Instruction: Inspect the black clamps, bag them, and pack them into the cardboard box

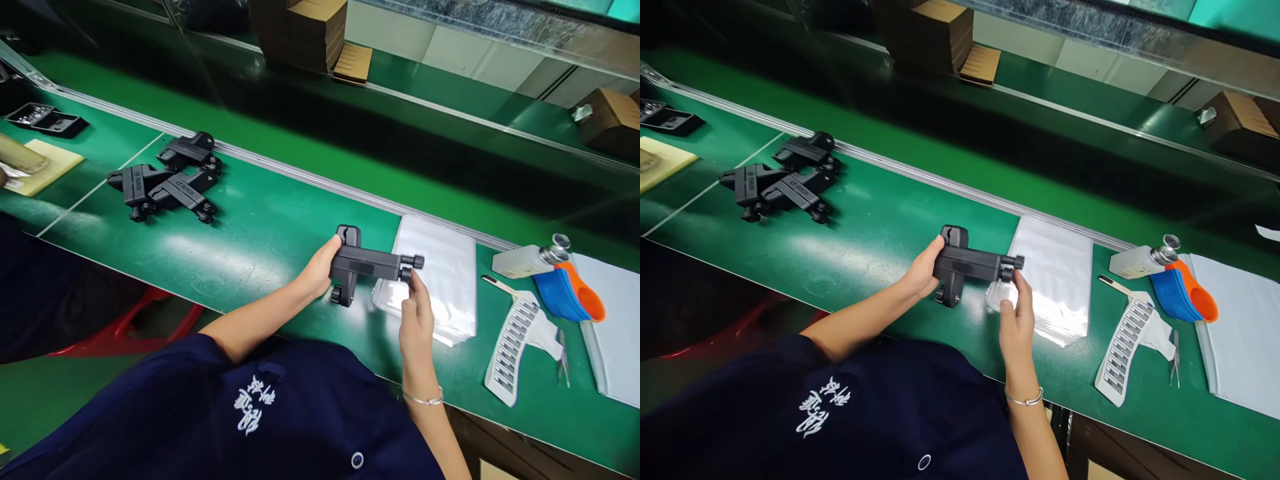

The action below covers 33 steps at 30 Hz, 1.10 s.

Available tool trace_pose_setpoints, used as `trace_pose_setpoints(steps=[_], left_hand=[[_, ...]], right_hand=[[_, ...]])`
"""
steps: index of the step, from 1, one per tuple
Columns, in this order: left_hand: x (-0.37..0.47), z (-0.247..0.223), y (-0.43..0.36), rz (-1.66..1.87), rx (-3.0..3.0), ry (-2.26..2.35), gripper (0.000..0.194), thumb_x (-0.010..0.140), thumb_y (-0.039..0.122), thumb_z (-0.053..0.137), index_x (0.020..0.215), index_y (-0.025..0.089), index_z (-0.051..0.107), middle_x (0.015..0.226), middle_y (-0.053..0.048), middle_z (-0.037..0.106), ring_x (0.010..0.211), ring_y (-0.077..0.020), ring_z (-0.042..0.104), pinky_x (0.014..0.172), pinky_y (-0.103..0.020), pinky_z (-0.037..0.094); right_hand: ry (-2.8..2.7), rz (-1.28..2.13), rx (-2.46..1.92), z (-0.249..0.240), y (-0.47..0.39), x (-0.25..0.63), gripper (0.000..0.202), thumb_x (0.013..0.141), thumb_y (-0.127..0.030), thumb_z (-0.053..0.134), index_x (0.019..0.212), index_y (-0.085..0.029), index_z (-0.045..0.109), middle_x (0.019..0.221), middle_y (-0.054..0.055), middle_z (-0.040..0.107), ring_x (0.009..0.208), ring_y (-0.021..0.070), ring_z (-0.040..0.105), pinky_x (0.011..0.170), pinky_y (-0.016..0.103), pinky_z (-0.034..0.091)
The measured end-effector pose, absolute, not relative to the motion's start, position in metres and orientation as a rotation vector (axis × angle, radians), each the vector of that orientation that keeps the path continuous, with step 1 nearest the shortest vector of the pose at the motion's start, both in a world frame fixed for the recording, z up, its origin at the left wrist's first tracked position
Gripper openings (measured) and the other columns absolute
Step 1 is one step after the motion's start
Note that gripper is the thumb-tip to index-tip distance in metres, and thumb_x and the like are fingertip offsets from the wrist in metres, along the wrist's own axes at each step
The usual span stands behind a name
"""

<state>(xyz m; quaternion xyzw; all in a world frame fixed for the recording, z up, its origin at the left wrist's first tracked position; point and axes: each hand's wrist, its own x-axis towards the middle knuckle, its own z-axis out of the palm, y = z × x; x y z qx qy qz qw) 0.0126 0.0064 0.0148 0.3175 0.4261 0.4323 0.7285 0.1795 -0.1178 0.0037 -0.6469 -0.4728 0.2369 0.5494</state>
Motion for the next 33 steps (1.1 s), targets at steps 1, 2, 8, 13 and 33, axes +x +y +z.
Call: trace_pose_setpoints(steps=[1, 2, 8, 13, 33], left_hand=[[0.015, 0.017, 0.011, 0.964, 0.576, 0.953, 0.047, 0.078, 0.063, 0.063, 0.09, 0.017, 0.063, 0.079, -0.002, 0.066, 0.075, -0.0177, 0.061, 0.071, -0.029, 0.048], [0.017, 0.019, 0.015, 0.97, 0.48, 0.955, 0.044, 0.08, 0.06, 0.062, 0.088, 0.017, 0.063, 0.075, -0.001, 0.066, 0.069, -0.0167, 0.061, 0.068, -0.029, 0.049], [0.021, 0.023, 0.023, 0.908, 0.315, 0.884, 0.039, 0.087, 0.056, 0.055, 0.086, 0.018, 0.063, 0.065, -0.001, 0.066, 0.062, -0.0169, 0.062, 0.069, -0.031, 0.053], [0.022, 0.02, 0.007, 0.88, 0.533, 0.889, 0.051, 0.081, 0.065, 0.061, 0.096, 0.016, 0.065, 0.079, -0.003, 0.071, 0.079, -0.0211, 0.067, 0.078, -0.034, 0.053], [0.029, 0.056, -0.003, 0.661, 1.376, 0.595, 0.036, 0.084, 0.036, 0.058, 0.116, 0.019, 0.055, 0.095, -0.005, 0.064, 0.09, -0.0206, 0.059, 0.086, -0.035, 0.046]], right_hand=[[-1.247, 0.519, -1.514, 0.004, -0.121, 0.172, 0.045, 0.092, -0.046, 0.054, 0.133, -0.026, 0.056, 0.136, 0.01, 0.056, 0.128, 0.029, 0.049, 0.112, 0.053, 0.029], [-1.383, 0.473, -1.5, 0.003, -0.125, 0.165, 0.043, 0.092, -0.043, 0.054, 0.133, -0.03, 0.057, 0.137, 0.008, 0.056, 0.13, 0.029, 0.048, 0.115, 0.055, 0.023], [-1.682, 0.327, -1.411, -0.002, -0.135, 0.146, 0.037, 0.093, -0.035, 0.058, 0.129, -0.039, 0.059, 0.132, 0.004, 0.061, 0.128, 0.0285, 0.051, 0.118, 0.06, 0.014], [-0.98, 0.729, -1.244, 0.018, -0.124, 0.161, 0.066, 0.085, -0.05, 0.066, 0.143, -0.033, 0.04, 0.135, 0.01, 0.054, 0.121, 0.0278, 0.057, 0.104, 0.052, 0.044], [-0.516, 1.195, -1.27, -0.021, -0.113, 0.172, 0.046, 0.085, -0.068, 0.046, 0.093, -0.028, 0.066, 0.093, 0.008, 0.073, 0.099, 0.0285, 0.068, 0.085, 0.051, 0.057]])
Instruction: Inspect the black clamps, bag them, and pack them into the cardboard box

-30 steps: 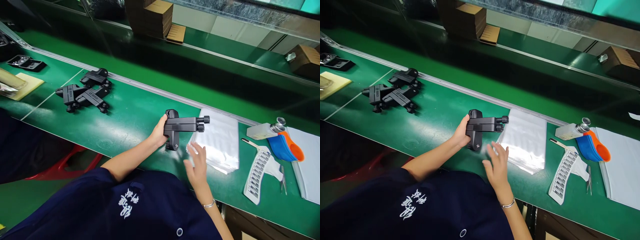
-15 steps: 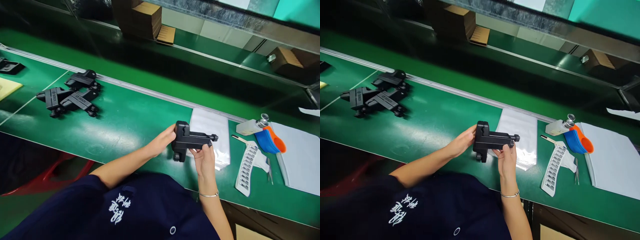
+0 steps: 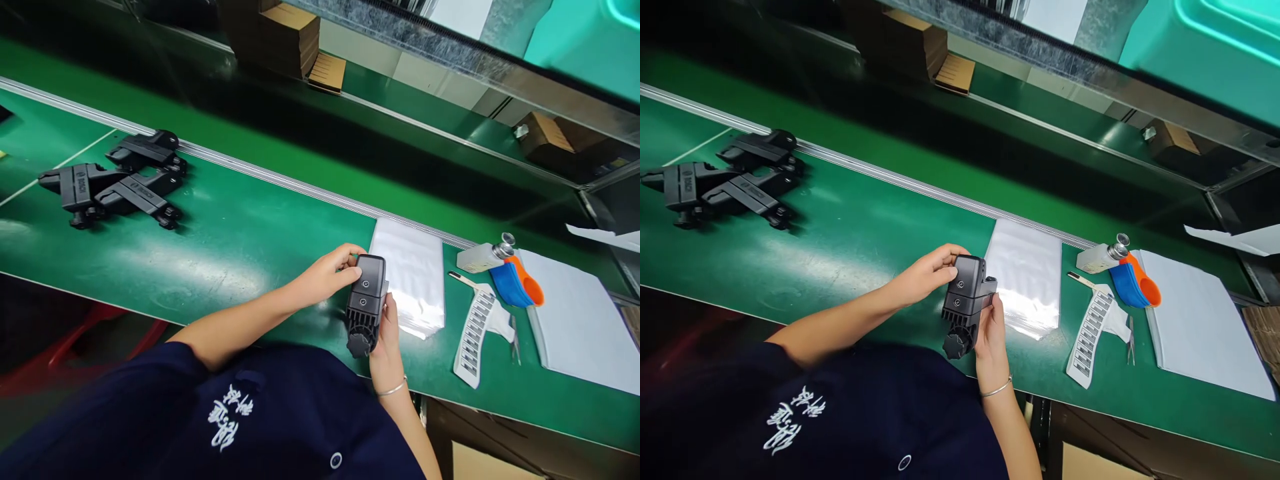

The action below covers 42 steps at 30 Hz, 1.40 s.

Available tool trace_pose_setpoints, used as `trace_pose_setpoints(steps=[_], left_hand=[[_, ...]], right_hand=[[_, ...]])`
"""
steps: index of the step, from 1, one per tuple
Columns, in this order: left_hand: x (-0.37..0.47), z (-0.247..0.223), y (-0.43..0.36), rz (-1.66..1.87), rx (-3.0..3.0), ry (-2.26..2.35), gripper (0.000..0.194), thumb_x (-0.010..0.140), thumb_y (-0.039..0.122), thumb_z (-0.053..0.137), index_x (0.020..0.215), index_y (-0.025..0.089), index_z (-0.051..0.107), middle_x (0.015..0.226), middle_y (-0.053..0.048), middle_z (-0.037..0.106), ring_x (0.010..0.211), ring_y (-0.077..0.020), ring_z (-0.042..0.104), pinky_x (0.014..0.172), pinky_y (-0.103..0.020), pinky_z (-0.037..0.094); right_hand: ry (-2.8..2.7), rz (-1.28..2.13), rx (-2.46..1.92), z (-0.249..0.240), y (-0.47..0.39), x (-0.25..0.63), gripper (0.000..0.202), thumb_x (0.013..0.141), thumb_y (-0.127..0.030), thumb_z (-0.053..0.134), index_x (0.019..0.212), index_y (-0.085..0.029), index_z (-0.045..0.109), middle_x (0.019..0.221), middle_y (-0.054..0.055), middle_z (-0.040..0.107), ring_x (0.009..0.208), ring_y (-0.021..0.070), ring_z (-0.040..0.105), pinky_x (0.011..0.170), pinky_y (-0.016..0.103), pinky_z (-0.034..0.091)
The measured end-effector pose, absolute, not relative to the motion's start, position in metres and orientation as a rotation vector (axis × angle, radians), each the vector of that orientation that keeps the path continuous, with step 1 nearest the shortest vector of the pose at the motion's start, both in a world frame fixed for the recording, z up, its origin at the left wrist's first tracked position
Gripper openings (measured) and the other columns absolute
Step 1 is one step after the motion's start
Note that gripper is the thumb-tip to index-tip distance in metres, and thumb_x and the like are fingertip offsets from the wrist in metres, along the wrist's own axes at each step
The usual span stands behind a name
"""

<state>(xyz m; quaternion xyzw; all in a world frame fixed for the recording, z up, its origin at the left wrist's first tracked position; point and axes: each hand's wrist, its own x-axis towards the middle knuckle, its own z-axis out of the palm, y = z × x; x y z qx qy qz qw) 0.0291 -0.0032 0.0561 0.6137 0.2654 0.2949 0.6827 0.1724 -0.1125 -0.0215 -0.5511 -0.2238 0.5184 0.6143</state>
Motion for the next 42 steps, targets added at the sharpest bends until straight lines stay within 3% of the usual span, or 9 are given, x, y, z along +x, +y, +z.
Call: trace_pose_setpoints(steps=[4, 10, 13, 18, 22, 27, 30, 35, 42], left_hand=[[0.025, 0.06, -0.001, 0.641, 1.439, 0.603, 0.038, 0.086, 0.041, 0.054, 0.116, 0.017, 0.056, 0.098, -0.007, 0.065, 0.088, -0.0217, 0.06, 0.08, -0.034, 0.046], [-0.008, 0.062, -0.009, 0.547, 1.624, 0.449, 0.093, 0.069, 0.03, 0.079, 0.15, 0.025, 0.033, 0.135, -0.013, 0.058, 0.118, -0.0321, 0.059, 0.099, -0.04, 0.046], [-0.019, 0.056, -0.011, 0.526, 1.589, 0.409, 0.089, 0.069, 0.024, 0.08, 0.147, 0.028, 0.037, 0.142, -0.013, 0.053, 0.124, -0.032, 0.056, 0.106, -0.045, 0.042], [-0.015, 0.043, -0.009, 0.525, 1.099, 0.375, 0.096, 0.067, 0.038, 0.085, 0.146, 0.03, 0.032, 0.129, -0.011, 0.06, 0.113, -0.0276, 0.063, 0.093, -0.039, 0.051], [-0.005, 0.027, -0.012, 0.462, 0.678, 0.49, 0.071, 0.067, 0.057, 0.081, 0.123, 0.02, 0.058, 0.103, -0.007, 0.07, 0.086, -0.0181, 0.068, 0.071, -0.024, 0.054], [0.0, 0.017, -0.018, 0.427, 0.447, 0.512, 0.044, 0.072, 0.05, 0.079, 0.097, 0.015, 0.07, 0.087, -0.005, 0.073, 0.072, -0.0146, 0.065, 0.063, -0.022, 0.053], [0.002, 0.018, -0.014, 0.419, 0.42, 0.529, 0.04, 0.079, 0.048, 0.075, 0.099, 0.014, 0.071, 0.087, -0.006, 0.073, 0.071, -0.0145, 0.066, 0.064, -0.022, 0.053], [0.011, 0.009, -0.003, 0.281, 0.398, 0.701, 0.054, 0.095, 0.057, 0.044, 0.113, 0.012, 0.068, 0.076, -0.007, 0.072, 0.06, -0.0164, 0.064, 0.059, -0.027, 0.053], [0.023, -0.008, -0.004, 0.253, 0.361, 0.701, 0.051, 0.093, 0.051, 0.048, 0.127, 0.016, 0.063, 0.08, -0.006, 0.072, 0.062, -0.0172, 0.064, 0.069, -0.03, 0.052]], right_hand=[[-0.481, 1.198, -1.245, -0.021, -0.113, 0.168, 0.044, 0.085, -0.067, 0.048, 0.093, -0.028, 0.067, 0.098, 0.007, 0.073, 0.102, 0.0276, 0.067, 0.089, 0.05, 0.055], [-0.435, 1.028, -1.039, -0.008, -0.127, 0.178, 0.044, 0.073, -0.053, 0.076, 0.108, -0.029, 0.065, 0.102, 0.002, 0.073, 0.09, 0.021, 0.069, 0.075, 0.037, 0.059], [-0.501, 0.972, -1.025, -0.001, -0.135, 0.184, 0.054, 0.062, -0.046, 0.086, 0.11, -0.031, 0.065, 0.098, 0.0, 0.073, 0.083, 0.0186, 0.069, 0.069, 0.031, 0.058], [-0.616, 1.019, -1.088, 0.013, -0.137, 0.19, 0.063, 0.069, -0.062, 0.076, 0.121, -0.029, 0.061, 0.109, 0.005, 0.069, 0.086, 0.0229, 0.069, 0.061, 0.035, 0.061], [-0.588, 0.985, -1.206, 0.02, -0.131, 0.192, 0.036, 0.073, -0.051, 0.079, 0.091, -0.023, 0.066, 0.082, 0.0, 0.068, 0.065, 0.0153, 0.067, 0.056, 0.028, 0.061], [-0.553, 0.978, -1.271, 0.019, -0.126, 0.191, 0.043, 0.069, -0.057, 0.079, 0.079, -0.02, 0.06, 0.063, -0.005, 0.058, 0.05, 0.0102, 0.061, 0.052, 0.023, 0.057], [-0.625, 0.903, -1.304, 0.021, -0.127, 0.189, 0.042, 0.073, -0.058, 0.076, 0.082, -0.021, 0.059, 0.066, -0.004, 0.06, 0.053, 0.0116, 0.061, 0.054, 0.025, 0.057], [-1.058, 0.613, -1.512, 0.04, -0.132, 0.168, 0.039, 0.075, -0.048, 0.077, 0.1, -0.022, 0.061, 0.08, 0.001, 0.068, 0.069, 0.0171, 0.067, 0.063, 0.029, 0.057], [-1.487, 0.452, -1.551, 0.053, -0.134, 0.159, 0.045, 0.082, -0.049, 0.07, 0.116, -0.022, 0.059, 0.088, 0.004, 0.07, 0.076, 0.0207, 0.068, 0.068, 0.033, 0.057]])
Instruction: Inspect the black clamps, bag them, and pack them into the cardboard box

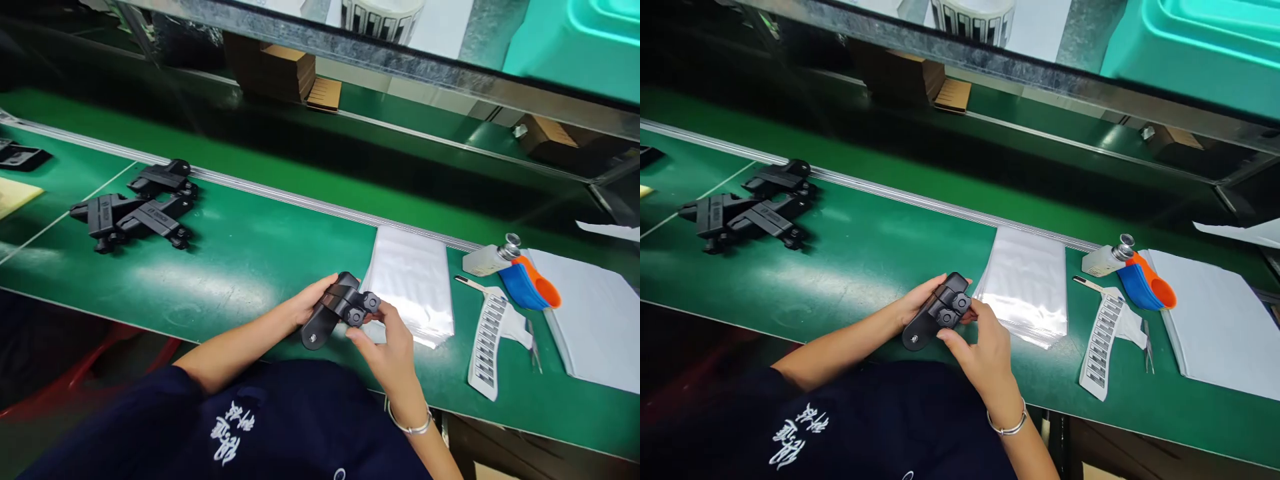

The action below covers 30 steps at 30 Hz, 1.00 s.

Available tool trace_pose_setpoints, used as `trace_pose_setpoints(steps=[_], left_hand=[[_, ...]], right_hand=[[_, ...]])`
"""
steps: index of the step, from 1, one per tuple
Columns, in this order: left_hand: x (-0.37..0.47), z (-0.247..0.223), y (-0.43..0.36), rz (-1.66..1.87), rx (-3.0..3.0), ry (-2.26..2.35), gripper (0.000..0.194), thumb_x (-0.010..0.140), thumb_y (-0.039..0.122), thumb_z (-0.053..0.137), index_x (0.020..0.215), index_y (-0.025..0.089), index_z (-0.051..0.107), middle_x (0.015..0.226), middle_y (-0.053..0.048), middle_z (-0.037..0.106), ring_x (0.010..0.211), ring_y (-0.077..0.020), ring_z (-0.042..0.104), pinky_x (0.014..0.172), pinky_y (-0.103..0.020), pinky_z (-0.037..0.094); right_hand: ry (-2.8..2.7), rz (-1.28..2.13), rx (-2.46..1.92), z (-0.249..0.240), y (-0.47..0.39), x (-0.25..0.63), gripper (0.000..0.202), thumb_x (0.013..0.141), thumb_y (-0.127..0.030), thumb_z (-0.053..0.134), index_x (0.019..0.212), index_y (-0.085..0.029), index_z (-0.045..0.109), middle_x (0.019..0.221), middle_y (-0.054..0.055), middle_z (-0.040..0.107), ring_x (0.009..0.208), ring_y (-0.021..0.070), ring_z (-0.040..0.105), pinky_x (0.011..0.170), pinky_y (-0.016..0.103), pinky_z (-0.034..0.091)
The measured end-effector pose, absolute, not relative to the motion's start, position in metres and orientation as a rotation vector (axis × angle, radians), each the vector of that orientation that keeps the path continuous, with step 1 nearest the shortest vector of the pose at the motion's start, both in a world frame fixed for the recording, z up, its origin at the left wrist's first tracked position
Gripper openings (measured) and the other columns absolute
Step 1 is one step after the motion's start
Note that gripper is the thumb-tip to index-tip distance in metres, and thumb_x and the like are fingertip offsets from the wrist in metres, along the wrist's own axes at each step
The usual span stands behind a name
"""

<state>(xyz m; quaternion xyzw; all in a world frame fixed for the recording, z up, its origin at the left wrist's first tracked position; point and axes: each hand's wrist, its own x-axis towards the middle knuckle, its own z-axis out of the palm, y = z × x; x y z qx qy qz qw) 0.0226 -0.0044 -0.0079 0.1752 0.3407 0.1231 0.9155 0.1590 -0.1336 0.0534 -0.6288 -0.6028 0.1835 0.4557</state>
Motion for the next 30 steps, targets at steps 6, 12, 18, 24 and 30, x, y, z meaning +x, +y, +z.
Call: trace_pose_setpoints(steps=[6, 12, 18, 24, 30], left_hand=[[-0.001, 0.003, 0.02, 0.424, 0.858, 0.902, 0.07, 0.071, 0.059, 0.071, 0.128, 0.021, 0.061, 0.109, -0.006, 0.071, 0.09, -0.0227, 0.065, 0.08, -0.031, 0.051], [-0.023, -0.008, 0.053, 0.501, 1.733, 1.368, 0.067, 0.077, 0.056, 0.052, 0.127, 0.012, 0.055, 0.133, -0.018, 0.057, 0.127, -0.0389, 0.049, 0.108, -0.053, 0.037], [0.012, 0.021, 0.009, 0.752, 2.044, 1.228, 0.045, 0.083, 0.043, 0.049, 0.12, 0.019, 0.061, 0.11, -0.009, 0.067, 0.1, -0.0278, 0.062, 0.091, -0.042, 0.05], [0.127, 0.009, -0.078, 0.011, 1.637, 0.399, 0.032, 0.084, 0.04, 0.057, 0.108, 0.022, 0.069, 0.083, -0.003, 0.072, 0.081, -0.0211, 0.066, 0.078, -0.031, 0.048], [0.209, -0.021, -0.139, -0.001, 1.211, 0.277, 0.054, 0.077, 0.037, 0.07, 0.123, 0.015, 0.054, 0.076, -0.001, 0.067, 0.067, -0.0141, 0.058, 0.066, -0.026, 0.044]], right_hand=[[-0.849, 0.158, -2.097, 0.03, -0.186, 0.288, 0.046, 0.088, -0.048, 0.051, 0.121, -0.017, 0.061, 0.108, 0.014, 0.069, 0.092, 0.0268, 0.066, 0.081, 0.041, 0.051], [-0.317, 0.284, -2.703, 0.012, -0.268, 0.345, 0.03, 0.079, -0.046, 0.059, 0.072, -0.017, 0.067, 0.078, 0.015, 0.066, 0.083, 0.0318, 0.062, 0.074, 0.041, 0.043], [-0.299, 0.373, -2.328, -0.014, -0.292, 0.334, 0.036, 0.068, -0.054, 0.063, 0.061, -0.019, 0.059, 0.057, 0.0, 0.053, 0.058, 0.0164, 0.046, 0.057, 0.028, 0.034], [-0.269, 0.398, -1.836, -0.018, -0.294, 0.314, 0.044, 0.069, -0.063, 0.063, 0.074, -0.019, 0.059, 0.057, -0.005, 0.046, 0.051, 0.0109, 0.037, 0.05, 0.025, 0.037], [-0.284, 0.444, -1.649, -0.026, -0.294, 0.287, 0.042, 0.069, -0.059, 0.07, 0.073, -0.018, 0.061, 0.057, -0.006, 0.047, 0.049, 0.0096, 0.038, 0.047, 0.024, 0.04]])
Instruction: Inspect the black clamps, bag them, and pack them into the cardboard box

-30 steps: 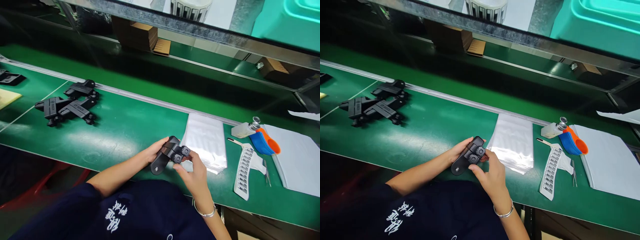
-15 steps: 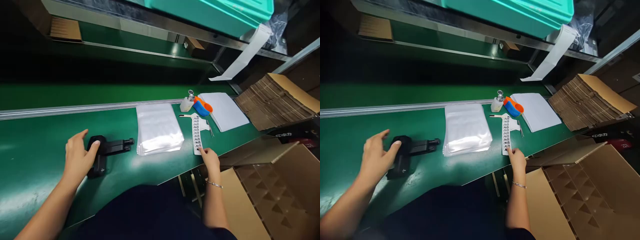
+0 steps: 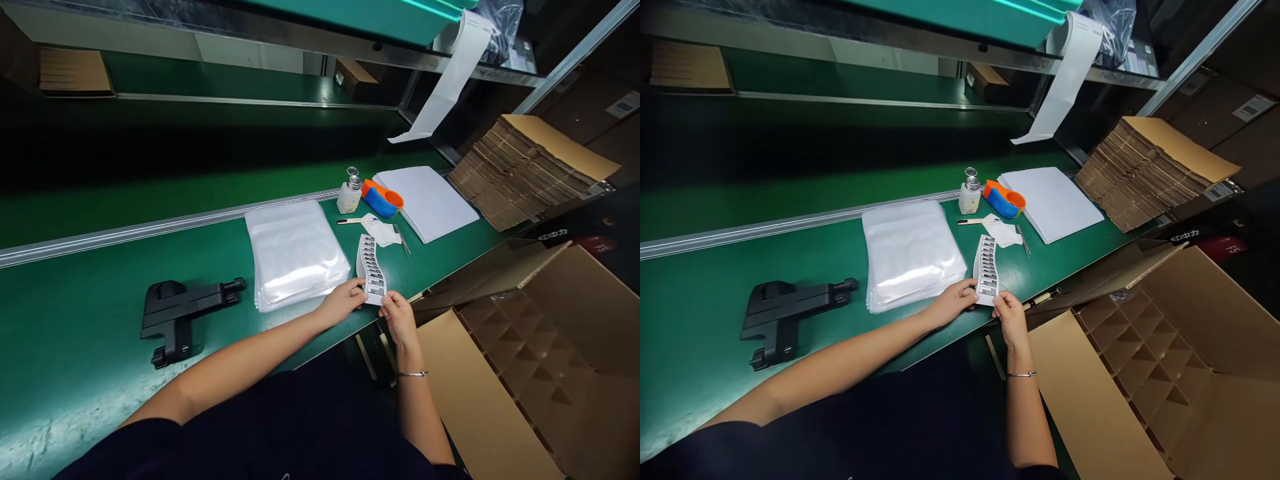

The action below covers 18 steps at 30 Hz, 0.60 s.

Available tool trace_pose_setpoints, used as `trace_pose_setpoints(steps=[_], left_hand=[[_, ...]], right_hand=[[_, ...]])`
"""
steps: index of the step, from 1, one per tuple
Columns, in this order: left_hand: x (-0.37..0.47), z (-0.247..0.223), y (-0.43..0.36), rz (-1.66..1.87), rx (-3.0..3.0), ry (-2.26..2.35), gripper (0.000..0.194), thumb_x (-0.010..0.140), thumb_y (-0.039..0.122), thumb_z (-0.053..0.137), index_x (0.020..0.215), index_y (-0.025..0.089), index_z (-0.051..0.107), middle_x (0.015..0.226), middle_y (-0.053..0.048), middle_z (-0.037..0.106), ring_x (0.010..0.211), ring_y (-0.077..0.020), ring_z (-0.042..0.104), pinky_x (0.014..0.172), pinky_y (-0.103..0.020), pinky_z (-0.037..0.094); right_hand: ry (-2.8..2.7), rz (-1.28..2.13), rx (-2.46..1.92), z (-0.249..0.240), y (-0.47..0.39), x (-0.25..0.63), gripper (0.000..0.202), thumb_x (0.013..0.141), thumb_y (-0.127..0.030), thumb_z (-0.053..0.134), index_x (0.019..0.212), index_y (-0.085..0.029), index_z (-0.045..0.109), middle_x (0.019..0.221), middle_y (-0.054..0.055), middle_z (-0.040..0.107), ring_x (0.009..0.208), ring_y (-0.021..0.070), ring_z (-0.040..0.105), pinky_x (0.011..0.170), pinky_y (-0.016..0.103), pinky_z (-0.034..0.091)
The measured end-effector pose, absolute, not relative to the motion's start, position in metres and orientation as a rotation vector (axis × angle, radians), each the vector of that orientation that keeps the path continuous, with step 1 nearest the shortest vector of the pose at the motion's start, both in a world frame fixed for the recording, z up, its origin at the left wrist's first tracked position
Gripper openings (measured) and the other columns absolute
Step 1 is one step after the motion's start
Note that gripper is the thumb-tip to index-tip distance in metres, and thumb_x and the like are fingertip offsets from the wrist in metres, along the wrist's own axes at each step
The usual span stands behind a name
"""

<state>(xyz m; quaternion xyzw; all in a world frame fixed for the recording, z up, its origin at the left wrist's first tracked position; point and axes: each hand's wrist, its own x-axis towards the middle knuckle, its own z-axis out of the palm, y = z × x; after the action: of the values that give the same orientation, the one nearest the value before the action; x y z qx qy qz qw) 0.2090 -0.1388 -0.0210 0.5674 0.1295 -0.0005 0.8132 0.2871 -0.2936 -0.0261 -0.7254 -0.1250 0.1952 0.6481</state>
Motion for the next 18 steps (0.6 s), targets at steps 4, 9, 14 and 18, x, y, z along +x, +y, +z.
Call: trace_pose_setpoints(steps=[4, 9, 14, 18], left_hand=[[0.2165, -0.022, -0.1472, 0.068, 1.25, 0.323, 0.063, 0.078, 0.029, 0.068, 0.134, 0.018, 0.04, 0.085, -0.002, 0.068, 0.072, -0.0143, 0.061, 0.07, -0.026, 0.044], [0.2147, -0.0188, -0.1458, 0.098, 1.383, 0.31, 0.026, 0.08, 0.026, 0.062, 0.104, 0.017, 0.063, 0.08, -0.003, 0.067, 0.076, -0.0177, 0.062, 0.074, -0.028, 0.045], [0.2164, -0.0223, -0.1435, 0.106, 1.405, 0.326, 0.014, 0.08, 0.029, 0.062, 0.088, 0.017, 0.064, 0.071, 0.0, 0.062, 0.069, -0.0163, 0.057, 0.07, -0.028, 0.043], [0.2201, -0.0273, -0.1432, 0.085, 1.4, 0.32, 0.014, 0.079, 0.028, 0.065, 0.088, 0.017, 0.065, 0.069, 0.001, 0.062, 0.07, -0.0165, 0.059, 0.075, -0.029, 0.046]], right_hand=[[-0.304, 0.434, -1.671, -0.0335, -0.2985, 0.2836, 0.038, 0.071, -0.054, 0.071, 0.07, -0.017, 0.063, 0.057, -0.005, 0.049, 0.052, 0.0112, 0.044, 0.052, 0.025, 0.045], [-0.302, 0.29, -1.746, -0.0335, -0.303, 0.2847, 0.03, 0.076, -0.047, 0.068, 0.079, -0.018, 0.066, 0.073, 0.0, 0.059, 0.065, 0.0151, 0.053, 0.064, 0.03, 0.049], [-0.569, -0.075, -1.974, -0.0297, -0.3017, 0.285, 0.021, 0.083, -0.039, 0.062, 0.087, -0.02, 0.07, 0.094, 0.006, 0.062, 0.094, 0.0231, 0.06, 0.087, 0.041, 0.049], [-0.769, -0.239, -2.098, -0.0263, -0.3036, 0.2784, 0.015, 0.087, -0.034, 0.059, 0.082, -0.023, 0.069, 0.089, 0.005, 0.063, 0.09, 0.0225, 0.06, 0.097, 0.049, 0.044]])
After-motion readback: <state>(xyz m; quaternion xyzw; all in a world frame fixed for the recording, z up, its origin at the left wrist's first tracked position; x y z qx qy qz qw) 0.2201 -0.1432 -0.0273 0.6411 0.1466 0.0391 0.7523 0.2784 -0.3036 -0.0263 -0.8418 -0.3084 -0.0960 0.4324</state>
